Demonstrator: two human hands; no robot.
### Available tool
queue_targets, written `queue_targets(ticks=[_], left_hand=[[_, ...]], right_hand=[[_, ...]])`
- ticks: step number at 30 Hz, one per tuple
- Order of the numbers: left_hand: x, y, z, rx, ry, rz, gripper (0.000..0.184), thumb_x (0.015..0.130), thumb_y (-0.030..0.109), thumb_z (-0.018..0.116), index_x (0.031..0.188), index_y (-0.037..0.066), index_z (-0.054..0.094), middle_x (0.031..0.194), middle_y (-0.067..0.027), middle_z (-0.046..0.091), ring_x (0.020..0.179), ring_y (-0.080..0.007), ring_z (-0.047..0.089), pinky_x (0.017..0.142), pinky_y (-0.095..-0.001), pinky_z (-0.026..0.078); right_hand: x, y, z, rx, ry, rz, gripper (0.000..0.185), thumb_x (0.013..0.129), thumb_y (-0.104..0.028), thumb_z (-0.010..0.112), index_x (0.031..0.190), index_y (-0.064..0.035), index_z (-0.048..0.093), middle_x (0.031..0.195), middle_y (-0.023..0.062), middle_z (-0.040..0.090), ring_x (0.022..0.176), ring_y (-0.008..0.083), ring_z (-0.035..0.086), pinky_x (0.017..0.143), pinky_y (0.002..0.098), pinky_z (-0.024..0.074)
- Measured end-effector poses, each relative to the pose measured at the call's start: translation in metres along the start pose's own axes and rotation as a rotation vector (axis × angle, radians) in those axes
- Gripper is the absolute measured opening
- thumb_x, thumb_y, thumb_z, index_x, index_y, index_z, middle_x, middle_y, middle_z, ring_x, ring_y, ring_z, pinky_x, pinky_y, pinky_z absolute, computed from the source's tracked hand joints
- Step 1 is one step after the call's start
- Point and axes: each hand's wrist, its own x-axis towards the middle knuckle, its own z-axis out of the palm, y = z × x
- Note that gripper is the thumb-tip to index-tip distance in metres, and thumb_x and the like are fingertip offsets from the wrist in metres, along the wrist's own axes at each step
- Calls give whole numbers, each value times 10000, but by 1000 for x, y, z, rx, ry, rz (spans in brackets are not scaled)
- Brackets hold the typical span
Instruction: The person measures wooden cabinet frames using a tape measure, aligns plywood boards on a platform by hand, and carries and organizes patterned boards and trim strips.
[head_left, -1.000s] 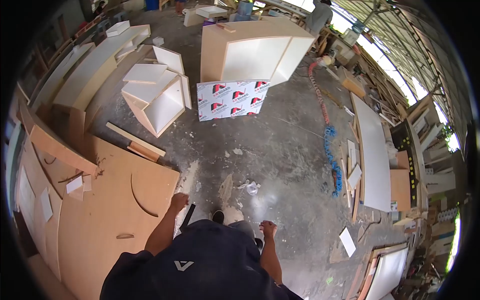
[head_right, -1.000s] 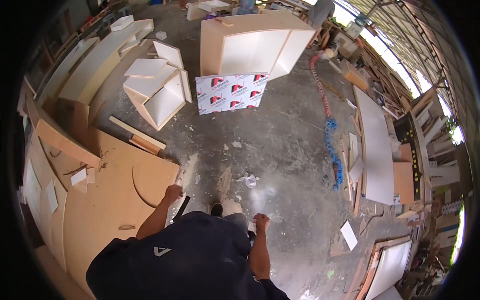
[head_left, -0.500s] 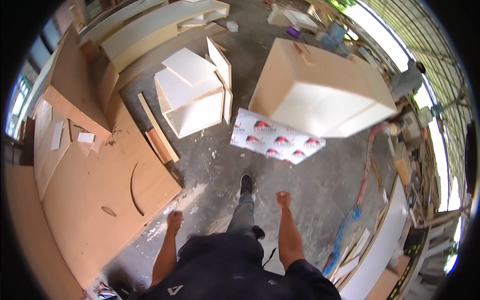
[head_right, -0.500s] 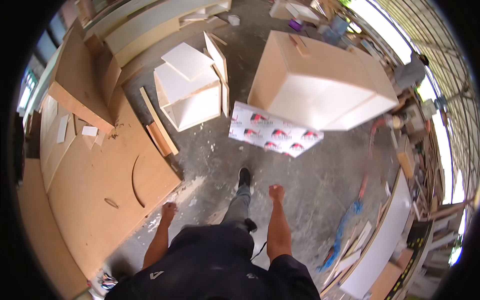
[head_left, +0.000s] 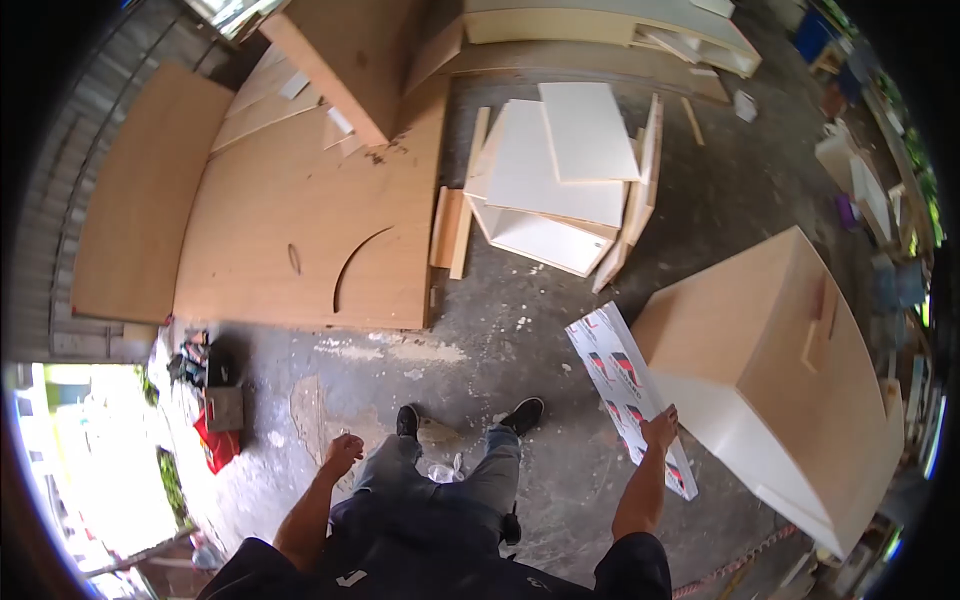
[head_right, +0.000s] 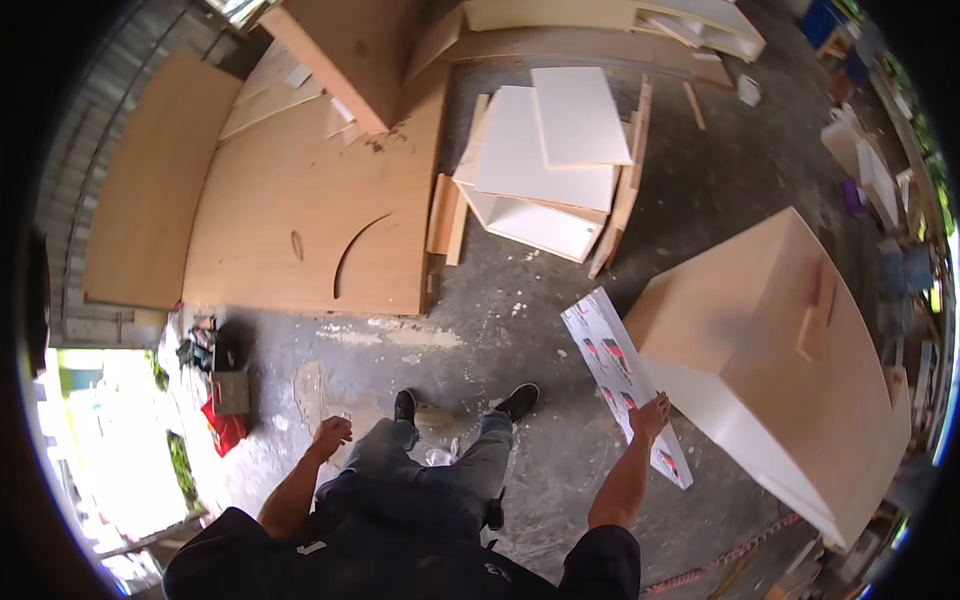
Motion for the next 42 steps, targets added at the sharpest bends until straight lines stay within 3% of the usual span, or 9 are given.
queue_targets(ticks=[3, 5, 6, 8, 13, 22, 27, 34, 42], left_hand=[[-42, -23, -17, 97, 196, -103, 277, 809, 204, 635, 934, -43, 627, 771, -127, 655, 612, -185, 638, 564, -303, 509], [-68, -37, -17, 80, 227, -214, 282, 797, 211, 645, 925, -41, 637, 761, -125, 655, 625, -183, 645, 569, -310, 527], [-81, -40, -17, 96, 228, -244, 282, 794, 211, 648, 922, -40, 641, 757, -126, 654, 630, -185, 646, 570, -310, 533], [-114, -57, -18, 42, 215, -397, 279, 790, 213, 651, 916, -36, 647, 755, -126, 651, 633, -194, 645, 570, -315, 538], [-130, -117, -10, -91, 193, -466, 285, 811, 222, 649, 984, -3, 630, 793, -127, 654, 643, -189, 648, 525, -301, 507], [-147, -172, -18, -175, 184, -514, 299, 833, 239, 635, 1001, -8, 619, 819, -126, 662, 681, -191, 661, 558, -313, 513], [-151, -221, -31, -351, 237, -513, 279, 842, 227, 623, 981, -15, 620, 772, -116, 652, 651, -190, 650, 548, -320, 508], [-126, -326, -90, -557, 275, -667, 257, 838, 208, 634, 963, -16, 619, 728, -114, 640, 580, -199, 636, 486, -309, 489], [-35, -392, -211, -768, 349, -400, 305, 834, 234, 612, 951, -48, 629, 740, -118, 646, 596, -194, 639, 513, -313, 502]], right_hand=[[25, 18, 44, -160, 14, -167, 609, 643, -209, 738, 1131, 36, 469, 1101, 212, 542, 973, 380, 598, 858, 435, 498], [16, 10, 41, -217, 7, -66, 636, 664, -242, 760, 1149, 25, 446, 1115, 191, 548, 1033, 354, 567, 880, 411, 483], [23, -13, 27, -155, -59, -16, 483, 726, -133, 647, 1146, 3, 450, 1166, 206, 532, 1127, 334, 503, 965, 396, 412], [-13, -38, -20, -228, 29, 148, 561, 686, -126, 708, 1173, -43, 443, 1182, 174, 493, 1087, 327, 491, 944, 407, 425], [23, -31, 29, -323, -14, 42, 705, 594, -233, 824, 1166, -44, 457, 1123, 169, 559, 1081, 311, 546, 915, 408, 457], [-37, -35, 111, -252, -269, -287, 381, 608, -359, 775, 759, -20, 689, 811, 202, 667, 799, 372, 653, 705, 436, 524], [-68, -64, 92, -322, -284, -364, 420, 578, -327, 784, 795, 19, 685, 819, 216, 665, 800, 380, 655, 695, 451, 525], [-213, -163, 41, -183, -330, -502, 448, 530, -331, 738, 767, 45, 677, 806, 260, 655, 785, 427, 639, 740, 466, 515], [-385, -388, -7, -201, -146, -720, 383, 563, -267, 760, 825, 2, 689, 806, 192, 679, 756, 377, 653, 731, 421, 513]])
